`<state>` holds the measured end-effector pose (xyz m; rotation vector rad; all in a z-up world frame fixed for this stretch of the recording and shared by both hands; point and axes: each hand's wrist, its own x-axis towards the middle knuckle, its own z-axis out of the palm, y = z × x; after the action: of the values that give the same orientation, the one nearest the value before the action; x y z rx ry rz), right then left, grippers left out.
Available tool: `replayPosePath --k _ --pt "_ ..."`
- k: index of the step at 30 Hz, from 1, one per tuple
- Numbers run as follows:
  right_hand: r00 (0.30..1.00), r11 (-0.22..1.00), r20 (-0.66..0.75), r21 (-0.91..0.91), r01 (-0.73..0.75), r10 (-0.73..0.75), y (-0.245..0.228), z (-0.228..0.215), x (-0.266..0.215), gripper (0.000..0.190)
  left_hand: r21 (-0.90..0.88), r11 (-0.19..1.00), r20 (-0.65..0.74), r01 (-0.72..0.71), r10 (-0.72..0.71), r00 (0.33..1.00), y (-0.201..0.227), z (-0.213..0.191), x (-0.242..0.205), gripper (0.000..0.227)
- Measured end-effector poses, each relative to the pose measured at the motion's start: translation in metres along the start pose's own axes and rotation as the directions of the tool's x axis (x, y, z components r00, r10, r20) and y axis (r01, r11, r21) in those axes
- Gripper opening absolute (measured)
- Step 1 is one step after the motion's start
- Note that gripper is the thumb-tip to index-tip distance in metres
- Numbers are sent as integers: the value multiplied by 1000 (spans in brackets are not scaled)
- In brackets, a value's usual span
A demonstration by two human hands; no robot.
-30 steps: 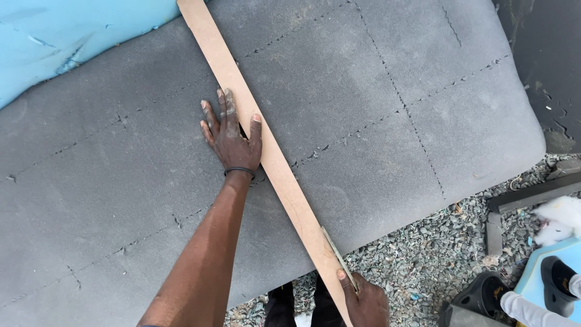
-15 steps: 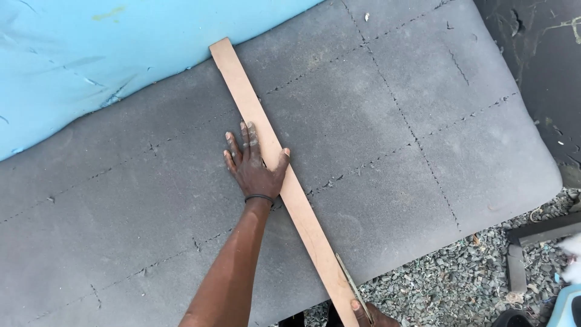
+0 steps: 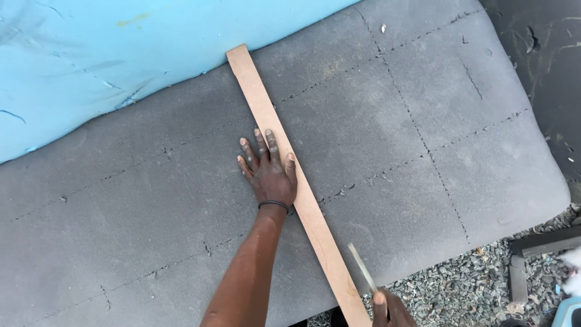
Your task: Measuring and marking lines on a large foam block using a tape measure and a wooden straight edge for upholstery preparation.
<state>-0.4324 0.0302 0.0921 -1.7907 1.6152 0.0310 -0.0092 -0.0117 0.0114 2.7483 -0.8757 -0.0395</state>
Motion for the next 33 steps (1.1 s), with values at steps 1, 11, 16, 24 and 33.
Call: replayPosePath --k 1,11,16,24,33 --pt "1000 1000 1 -2 3 -3 -18 3 13 81 0 1000 -2 4 -4 1000 0 1 0 85" --pt "897 899 66 62 434 -438 -342 7 175 39 26 999 10 25 -26 1000 4 3 2 86" --pt "831 833 304 -164 528 -466 -430 48 258 53 -11 999 39 51 -51 998 6 -3 3 87" --pt "764 736 360 -245 631 -535 -468 82 328 65 -54 996 69 72 -68 995 9 -6 3 86" --pt "747 735 400 -222 641 -531 -496 80 324 64 -59 994 100 90 -84 991 10 -10 3 87"
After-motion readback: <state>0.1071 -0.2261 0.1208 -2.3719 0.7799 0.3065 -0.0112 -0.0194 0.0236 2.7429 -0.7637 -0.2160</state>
